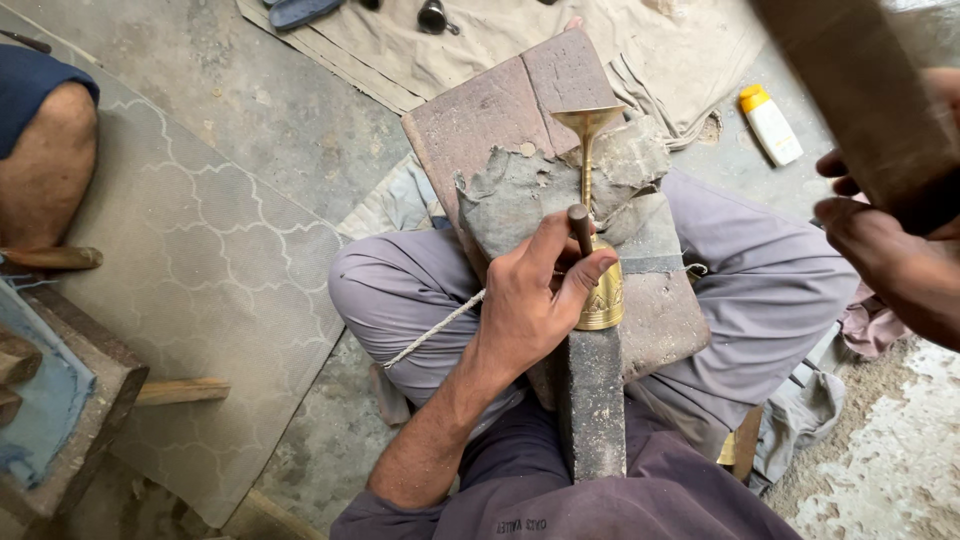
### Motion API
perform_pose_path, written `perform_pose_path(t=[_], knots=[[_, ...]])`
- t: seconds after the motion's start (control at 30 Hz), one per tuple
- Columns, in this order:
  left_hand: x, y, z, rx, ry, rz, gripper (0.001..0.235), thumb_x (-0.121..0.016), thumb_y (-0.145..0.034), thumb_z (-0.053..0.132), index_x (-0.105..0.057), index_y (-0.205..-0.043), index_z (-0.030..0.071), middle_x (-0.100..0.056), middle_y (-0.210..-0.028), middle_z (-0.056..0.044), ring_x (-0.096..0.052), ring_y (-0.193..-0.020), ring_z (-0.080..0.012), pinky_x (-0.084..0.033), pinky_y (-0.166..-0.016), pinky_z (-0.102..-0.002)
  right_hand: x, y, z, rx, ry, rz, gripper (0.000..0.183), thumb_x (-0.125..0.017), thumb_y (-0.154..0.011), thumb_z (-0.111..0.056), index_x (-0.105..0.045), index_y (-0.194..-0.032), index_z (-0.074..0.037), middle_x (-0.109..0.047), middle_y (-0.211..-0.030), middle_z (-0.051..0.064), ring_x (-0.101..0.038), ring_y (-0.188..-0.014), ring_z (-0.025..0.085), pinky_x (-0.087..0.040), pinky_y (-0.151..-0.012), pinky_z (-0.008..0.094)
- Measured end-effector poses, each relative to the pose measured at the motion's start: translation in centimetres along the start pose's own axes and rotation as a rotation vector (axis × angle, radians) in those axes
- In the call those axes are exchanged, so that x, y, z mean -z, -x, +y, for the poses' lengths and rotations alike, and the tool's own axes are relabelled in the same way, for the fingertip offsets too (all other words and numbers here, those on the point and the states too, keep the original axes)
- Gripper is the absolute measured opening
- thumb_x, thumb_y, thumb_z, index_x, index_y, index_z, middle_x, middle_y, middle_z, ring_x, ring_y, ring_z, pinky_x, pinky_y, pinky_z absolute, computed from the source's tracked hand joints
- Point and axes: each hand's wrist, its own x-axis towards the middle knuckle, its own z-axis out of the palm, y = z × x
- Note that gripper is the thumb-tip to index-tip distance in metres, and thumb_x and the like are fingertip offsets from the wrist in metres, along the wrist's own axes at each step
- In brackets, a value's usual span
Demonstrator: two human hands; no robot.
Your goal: The person sits on the floor and uses a wooden mallet to strike a metal chisel held against a brass object, creating engraved patterns on its surface. The object is rotated periodically to work on different sections.
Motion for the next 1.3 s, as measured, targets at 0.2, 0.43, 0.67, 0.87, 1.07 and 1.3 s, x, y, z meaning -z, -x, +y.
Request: perform_pose_path(t=[0.2, 0.43, 0.67, 0.87, 1.07, 1.3], knots=[[-0.5, 0.5, 0.7, -0.132, 0.026, 0.022, 0.033, -0.063, -0.107, 0.036, -0.059, -0.127, 0.010, -0.073, -0.099, -0.007, -0.076, -0.084, -0.0175, -0.063, -0.071, -0.031, 1.1, -1.1, -2.8, 0.075, 0.089, -0.011, 0.059, -0.055, -0.080, 0.020, -0.048, -0.136, 0.004, -0.064, -0.107, 0.021, -0.069, -0.092, 0.028, -0.058, -0.074, 0.037], [-0.7, 0.7, 1.1, -0.017, -0.037, 0.045, 0.036, -0.068, -0.101, 0.037, -0.058, -0.123, 0.011, -0.070, -0.087, -0.006, -0.073, -0.070, -0.0161, -0.057, -0.058, -0.033, 1.1, -0.7, -2.1, 0.132, 0.269, 0.035, 0.050, -0.055, -0.080, 0.023, -0.056, -0.127, 0.008, -0.066, -0.100, 0.025, -0.069, -0.089, 0.033, -0.058, -0.077, 0.040], [-0.9, 1.0, 1.3, -0.042, -0.006, 0.074, 0.034, -0.063, -0.106, 0.035, -0.057, -0.127, 0.010, -0.072, -0.092, -0.005, -0.075, -0.079, -0.0175, -0.059, -0.064, -0.032, 1.2, -0.4, -1.0, -0.020, 0.307, -0.028, 0.050, -0.058, -0.080, 0.025, -0.059, -0.127, 0.008, -0.066, -0.097, 0.024, -0.067, -0.075, 0.031, -0.056, -0.063, 0.039], [-1.0, 1.0, 1.6, -0.025, -0.048, 0.097, 0.034, -0.065, -0.103, 0.036, -0.058, -0.124, 0.009, -0.069, -0.088, -0.006, -0.072, -0.073, -0.0187, -0.057, -0.060, -0.034, 1.9, -1.1, -2.0, 0.113, 0.337, -0.008, 0.051, -0.063, -0.072, 0.023, -0.060, -0.121, 0.008, -0.065, -0.097, 0.023, -0.068, -0.080, 0.031, -0.057, -0.067, 0.038], [-0.9, 1.3, 2.0, -0.047, -0.028, 0.123, 0.032, -0.067, -0.104, 0.033, -0.059, -0.125, 0.010, -0.069, -0.090, -0.006, -0.071, -0.075, -0.0187, -0.056, -0.063, -0.034, 2.0, -0.5, -2.2, 0.121, 0.384, -0.007, 0.056, -0.063, -0.070, 0.023, -0.061, -0.124, 0.010, -0.064, -0.097, 0.023, -0.068, -0.081, 0.032, -0.057, -0.070, 0.038], [-1.1, 1.4, 1.8, -0.087, -0.024, 0.115, 0.032, -0.066, -0.106, 0.031, -0.058, -0.126, 0.009, -0.067, -0.092, -0.006, -0.070, -0.077, -0.0165, -0.056, -0.064, -0.033, 2.2, -0.6, -2.2, 0.250, 0.406, 0.060, 0.054, -0.062, -0.069, 0.017, -0.062, -0.122, 0.009, -0.064, -0.102, 0.026, -0.066, -0.093, 0.038, -0.057, -0.083, 0.044]])
